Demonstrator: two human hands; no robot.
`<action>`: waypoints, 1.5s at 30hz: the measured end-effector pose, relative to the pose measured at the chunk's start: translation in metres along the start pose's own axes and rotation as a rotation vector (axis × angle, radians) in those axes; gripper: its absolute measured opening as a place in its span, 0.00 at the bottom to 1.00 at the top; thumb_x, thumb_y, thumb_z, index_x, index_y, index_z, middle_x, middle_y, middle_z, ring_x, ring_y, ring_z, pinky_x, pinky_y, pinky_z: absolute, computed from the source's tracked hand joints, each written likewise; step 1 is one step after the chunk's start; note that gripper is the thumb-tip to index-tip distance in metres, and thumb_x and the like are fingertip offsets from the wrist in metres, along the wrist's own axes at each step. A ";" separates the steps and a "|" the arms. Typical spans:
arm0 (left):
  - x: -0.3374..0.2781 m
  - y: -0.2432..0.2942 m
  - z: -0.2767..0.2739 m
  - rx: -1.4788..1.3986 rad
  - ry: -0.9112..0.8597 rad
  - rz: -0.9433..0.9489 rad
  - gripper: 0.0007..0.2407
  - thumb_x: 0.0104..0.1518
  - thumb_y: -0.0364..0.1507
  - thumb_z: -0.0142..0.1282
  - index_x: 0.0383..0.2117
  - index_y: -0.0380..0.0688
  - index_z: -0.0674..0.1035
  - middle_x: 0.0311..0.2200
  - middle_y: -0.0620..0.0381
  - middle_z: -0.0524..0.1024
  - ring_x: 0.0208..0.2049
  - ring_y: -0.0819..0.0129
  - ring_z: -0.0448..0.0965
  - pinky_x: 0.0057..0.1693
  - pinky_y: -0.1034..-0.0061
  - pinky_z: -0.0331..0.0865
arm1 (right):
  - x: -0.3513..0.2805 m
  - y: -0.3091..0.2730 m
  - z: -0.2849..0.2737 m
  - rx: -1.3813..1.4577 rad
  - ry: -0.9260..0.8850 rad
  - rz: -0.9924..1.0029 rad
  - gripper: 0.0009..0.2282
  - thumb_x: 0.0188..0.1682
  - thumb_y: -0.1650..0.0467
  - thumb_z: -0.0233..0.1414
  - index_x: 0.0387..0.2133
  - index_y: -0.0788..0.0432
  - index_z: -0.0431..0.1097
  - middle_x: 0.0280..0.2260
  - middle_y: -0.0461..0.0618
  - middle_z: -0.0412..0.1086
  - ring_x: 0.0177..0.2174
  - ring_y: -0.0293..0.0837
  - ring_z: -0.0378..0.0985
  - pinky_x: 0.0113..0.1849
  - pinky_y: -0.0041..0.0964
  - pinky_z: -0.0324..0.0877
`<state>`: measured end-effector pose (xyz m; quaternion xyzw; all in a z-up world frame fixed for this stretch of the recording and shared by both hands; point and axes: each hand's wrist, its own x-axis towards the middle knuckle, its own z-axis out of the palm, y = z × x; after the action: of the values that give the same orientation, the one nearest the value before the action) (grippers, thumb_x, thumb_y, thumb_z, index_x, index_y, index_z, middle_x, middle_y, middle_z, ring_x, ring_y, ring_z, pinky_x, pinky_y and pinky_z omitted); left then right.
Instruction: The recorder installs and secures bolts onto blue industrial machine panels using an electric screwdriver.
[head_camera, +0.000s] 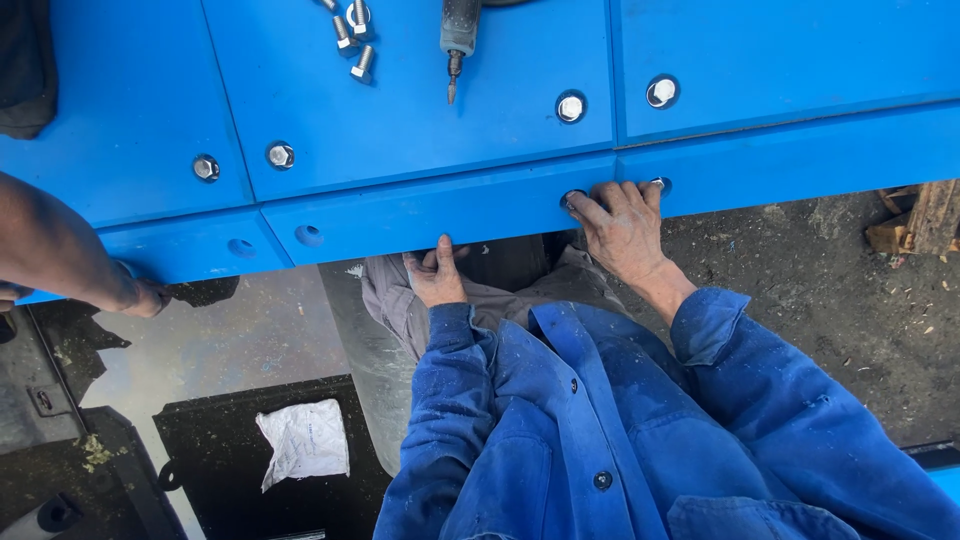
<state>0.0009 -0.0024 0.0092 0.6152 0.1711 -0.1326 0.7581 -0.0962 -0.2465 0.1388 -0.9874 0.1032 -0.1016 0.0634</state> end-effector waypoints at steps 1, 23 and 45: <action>0.001 0.000 0.001 -0.012 0.007 0.008 0.40 0.59 0.30 0.63 0.70 0.27 0.46 0.34 0.44 0.82 0.31 0.62 0.85 0.40 0.71 0.81 | -0.001 0.003 0.003 0.002 -0.009 -0.001 0.09 0.52 0.64 0.62 0.43 0.49 0.77 0.35 0.46 0.70 0.37 0.48 0.71 0.46 0.54 0.59; 0.021 -0.014 -0.051 -0.213 0.028 -0.046 0.23 0.64 0.34 0.57 0.59 0.29 0.67 0.53 0.43 0.75 0.52 0.53 0.80 0.55 0.57 0.80 | -0.015 0.032 -0.010 0.065 -0.130 0.067 0.44 0.36 0.54 0.65 0.67 0.54 0.55 0.64 0.64 0.54 0.66 0.68 0.48 0.61 0.78 0.39; 0.019 -0.002 -0.054 -0.215 0.023 -0.045 0.20 0.64 0.34 0.57 0.57 0.33 0.71 0.51 0.42 0.77 0.51 0.52 0.80 0.57 0.57 0.78 | -0.006 0.074 0.002 -0.132 -0.389 -0.196 0.46 0.43 0.59 0.64 0.73 0.37 0.38 0.67 0.59 0.51 0.67 0.62 0.53 0.66 0.71 0.43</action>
<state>0.0126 0.0500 -0.0102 0.5276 0.2071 -0.1233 0.8146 -0.1152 -0.3165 0.1251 -0.9957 -0.0007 0.0921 0.0072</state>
